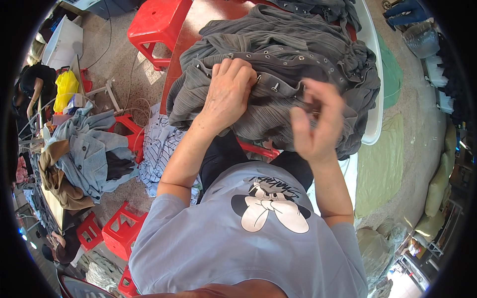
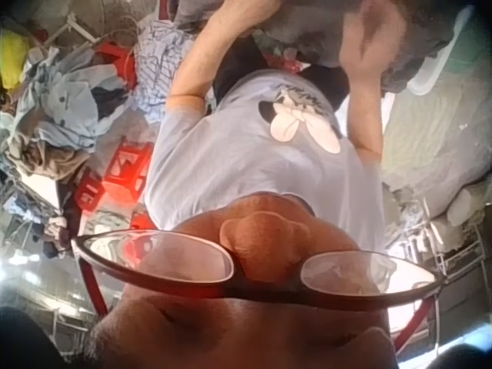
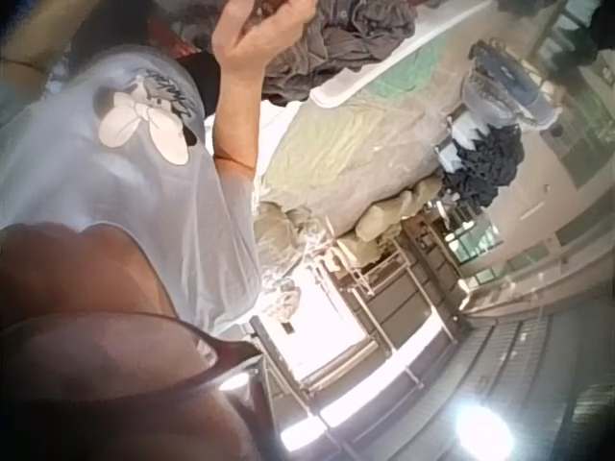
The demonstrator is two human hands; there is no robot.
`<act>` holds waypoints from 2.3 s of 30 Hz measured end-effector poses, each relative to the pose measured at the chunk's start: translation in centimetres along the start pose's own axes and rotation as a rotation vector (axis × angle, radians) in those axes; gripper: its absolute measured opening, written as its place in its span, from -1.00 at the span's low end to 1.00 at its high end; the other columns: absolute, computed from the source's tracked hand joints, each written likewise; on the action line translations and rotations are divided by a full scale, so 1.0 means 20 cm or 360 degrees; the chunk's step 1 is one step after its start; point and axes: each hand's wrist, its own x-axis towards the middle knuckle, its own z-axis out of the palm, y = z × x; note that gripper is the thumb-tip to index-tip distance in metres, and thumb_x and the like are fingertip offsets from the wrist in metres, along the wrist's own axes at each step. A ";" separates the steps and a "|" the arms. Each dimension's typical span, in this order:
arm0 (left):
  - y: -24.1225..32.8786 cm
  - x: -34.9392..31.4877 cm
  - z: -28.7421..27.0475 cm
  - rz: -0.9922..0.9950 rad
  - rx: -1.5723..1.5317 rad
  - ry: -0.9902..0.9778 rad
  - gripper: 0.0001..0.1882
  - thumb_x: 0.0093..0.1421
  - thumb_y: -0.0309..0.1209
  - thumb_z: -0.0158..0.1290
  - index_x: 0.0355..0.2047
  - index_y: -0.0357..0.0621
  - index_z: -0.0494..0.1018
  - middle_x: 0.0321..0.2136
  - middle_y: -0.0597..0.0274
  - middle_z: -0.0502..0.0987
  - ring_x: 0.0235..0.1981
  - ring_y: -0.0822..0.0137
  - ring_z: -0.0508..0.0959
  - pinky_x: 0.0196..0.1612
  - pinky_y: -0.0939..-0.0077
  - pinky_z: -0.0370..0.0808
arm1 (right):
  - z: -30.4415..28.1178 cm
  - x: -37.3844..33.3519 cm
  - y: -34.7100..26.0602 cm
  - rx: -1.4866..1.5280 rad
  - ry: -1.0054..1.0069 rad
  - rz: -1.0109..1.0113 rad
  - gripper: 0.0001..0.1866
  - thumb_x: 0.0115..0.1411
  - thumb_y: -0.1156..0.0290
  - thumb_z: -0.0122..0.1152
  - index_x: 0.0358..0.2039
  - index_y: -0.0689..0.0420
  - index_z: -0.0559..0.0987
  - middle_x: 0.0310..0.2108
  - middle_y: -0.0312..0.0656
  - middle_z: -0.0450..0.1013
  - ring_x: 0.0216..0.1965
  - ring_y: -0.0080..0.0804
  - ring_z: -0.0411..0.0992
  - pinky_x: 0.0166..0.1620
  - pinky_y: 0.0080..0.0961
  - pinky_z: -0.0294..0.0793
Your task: Inspecting garments and manually removing loose threads or small defects from the fabric.
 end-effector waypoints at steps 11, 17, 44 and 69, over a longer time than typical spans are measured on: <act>-0.12 -0.03 -0.07 -0.0686 -0.1394 0.0016 -0.83 0.42 -0.41 -0.12 -0.31 -0.25 0.33 -0.44 0.27 0.43 -0.37 0.45 0.37 -0.22 0.57 0.36 | 0.25 0.16 0.11 0.0927 -0.0444 0.0793 -0.73 0.44 0.31 -0.10 -0.07 0.21 0.49 -0.53 -0.45 0.23 -0.52 -0.76 0.12 -0.44 -0.75 0.17; -0.11 -0.02 -0.07 -0.0703 -0.1256 0.0125 -0.85 0.40 -0.41 -0.09 -0.27 -0.25 0.37 -0.38 0.26 0.46 -0.31 0.44 0.40 -0.17 0.54 0.38 | 0.29 0.15 0.09 0.0339 -0.0509 0.0468 -0.83 0.36 0.42 0.06 -0.11 0.23 0.47 -0.47 -0.28 0.42 -0.45 -0.60 0.40 -0.38 -0.59 0.38; -0.15 -0.06 -0.31 -0.0037 -0.2673 -0.0361 -0.64 0.36 -0.33 -0.14 -0.51 -0.31 0.45 -0.51 -0.01 0.55 -0.49 0.29 0.51 -0.33 0.49 0.43 | 0.29 0.17 0.08 -0.0337 -0.0528 0.0031 -0.90 0.25 0.43 0.19 -0.25 0.15 0.50 -0.36 -0.13 0.55 -0.42 -0.14 0.56 -0.40 -0.34 0.50; -0.27 -0.16 -0.14 -0.0462 -0.1030 0.0357 -0.96 0.28 -0.54 0.03 -0.29 -0.22 0.39 -0.25 0.19 0.46 -0.24 0.38 0.45 -0.10 0.52 0.41 | 0.31 0.15 0.14 -0.0284 -0.0477 0.0104 -0.87 0.30 0.40 0.16 -0.19 0.15 0.50 -0.39 -0.13 0.56 -0.44 -0.20 0.56 -0.40 -0.39 0.47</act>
